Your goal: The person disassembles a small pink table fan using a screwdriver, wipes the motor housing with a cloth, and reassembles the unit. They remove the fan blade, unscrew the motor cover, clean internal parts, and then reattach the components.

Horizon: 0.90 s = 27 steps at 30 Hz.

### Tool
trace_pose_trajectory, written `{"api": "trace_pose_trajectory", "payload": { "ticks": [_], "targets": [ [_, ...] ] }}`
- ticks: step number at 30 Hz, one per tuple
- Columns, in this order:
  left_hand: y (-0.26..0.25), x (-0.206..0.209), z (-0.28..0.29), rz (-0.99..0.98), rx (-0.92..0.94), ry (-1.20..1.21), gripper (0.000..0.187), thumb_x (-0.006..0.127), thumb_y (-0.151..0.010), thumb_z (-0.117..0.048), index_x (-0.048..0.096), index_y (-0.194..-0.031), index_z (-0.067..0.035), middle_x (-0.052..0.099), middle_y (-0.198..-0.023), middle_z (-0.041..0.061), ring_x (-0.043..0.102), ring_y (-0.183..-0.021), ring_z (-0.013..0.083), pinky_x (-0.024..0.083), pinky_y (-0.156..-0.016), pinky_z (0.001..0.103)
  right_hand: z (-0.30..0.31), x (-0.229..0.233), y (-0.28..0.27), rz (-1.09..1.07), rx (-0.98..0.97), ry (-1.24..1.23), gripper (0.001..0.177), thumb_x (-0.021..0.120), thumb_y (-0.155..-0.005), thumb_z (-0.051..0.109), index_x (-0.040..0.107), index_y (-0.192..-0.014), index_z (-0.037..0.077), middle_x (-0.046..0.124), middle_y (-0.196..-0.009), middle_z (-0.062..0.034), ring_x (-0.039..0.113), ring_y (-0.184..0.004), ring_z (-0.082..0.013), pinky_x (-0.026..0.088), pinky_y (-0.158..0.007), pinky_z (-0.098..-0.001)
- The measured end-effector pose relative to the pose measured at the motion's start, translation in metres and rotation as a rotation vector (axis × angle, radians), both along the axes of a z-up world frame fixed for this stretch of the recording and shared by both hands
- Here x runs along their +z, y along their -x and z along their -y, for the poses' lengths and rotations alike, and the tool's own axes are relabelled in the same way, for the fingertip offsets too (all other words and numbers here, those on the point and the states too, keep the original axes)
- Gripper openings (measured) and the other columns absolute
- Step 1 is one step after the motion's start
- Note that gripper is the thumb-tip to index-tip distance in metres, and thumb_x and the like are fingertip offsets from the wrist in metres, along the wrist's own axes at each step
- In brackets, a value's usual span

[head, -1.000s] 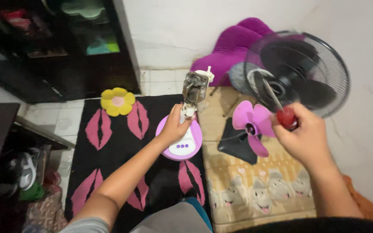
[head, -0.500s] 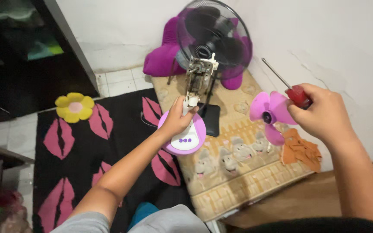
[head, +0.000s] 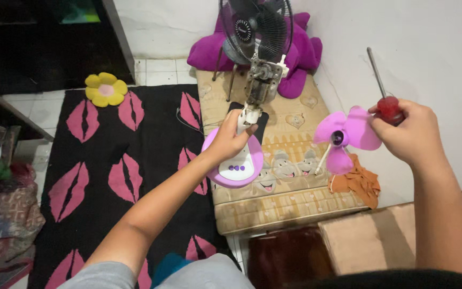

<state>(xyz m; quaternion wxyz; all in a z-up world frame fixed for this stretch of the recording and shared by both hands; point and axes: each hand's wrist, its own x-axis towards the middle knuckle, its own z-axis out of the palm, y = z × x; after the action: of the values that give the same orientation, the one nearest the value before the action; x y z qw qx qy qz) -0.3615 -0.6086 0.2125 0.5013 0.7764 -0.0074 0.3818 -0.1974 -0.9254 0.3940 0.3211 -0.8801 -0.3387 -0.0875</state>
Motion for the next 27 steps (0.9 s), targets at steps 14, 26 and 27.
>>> {"api": "trace_pose_trajectory", "payload": {
  "ticks": [14, 26, 27],
  "targets": [
    [0.072, 0.030, 0.112, 0.020, -0.014, 0.059, 0.037, 0.069, -0.098, -0.025, 0.055, -0.124, -0.004, 0.062, -0.108, 0.014, 0.062, -0.099, 0.0237, 0.050, -0.089, 0.036, 0.125, -0.013, 0.091, -0.170, 0.018, -0.369, 0.013, 0.074, -0.093, 0.006, 0.074, -0.105, 0.001, 0.068, -0.091, -0.0018, 0.059, -0.077, -0.0070, 0.046, -0.066, -0.0230],
    [0.093, 0.055, 0.232, 0.004, -0.085, 0.100, 0.039, 0.071, -0.096, -0.028, 0.056, -0.124, -0.004, 0.059, -0.101, 0.008, 0.057, -0.089, 0.0175, 0.049, -0.079, 0.033, 0.227, -0.054, 0.072, -0.353, 0.076, -0.510, 0.018, 0.072, -0.086, 0.004, 0.071, -0.103, 0.000, 0.069, -0.088, -0.0050, 0.064, -0.075, -0.0120, 0.052, -0.068, -0.0272],
    [0.092, 0.057, 0.244, 0.000, -0.102, 0.120, 0.039, 0.071, -0.096, -0.028, 0.056, -0.124, -0.005, 0.059, -0.100, 0.007, 0.056, -0.088, 0.0165, 0.049, -0.078, 0.032, 0.235, -0.057, 0.068, -0.375, 0.083, -0.514, 0.018, 0.072, -0.085, 0.005, 0.071, -0.103, 0.000, 0.069, -0.089, -0.0046, 0.064, -0.076, -0.0118, 0.053, -0.069, -0.0272]
  ]
}}
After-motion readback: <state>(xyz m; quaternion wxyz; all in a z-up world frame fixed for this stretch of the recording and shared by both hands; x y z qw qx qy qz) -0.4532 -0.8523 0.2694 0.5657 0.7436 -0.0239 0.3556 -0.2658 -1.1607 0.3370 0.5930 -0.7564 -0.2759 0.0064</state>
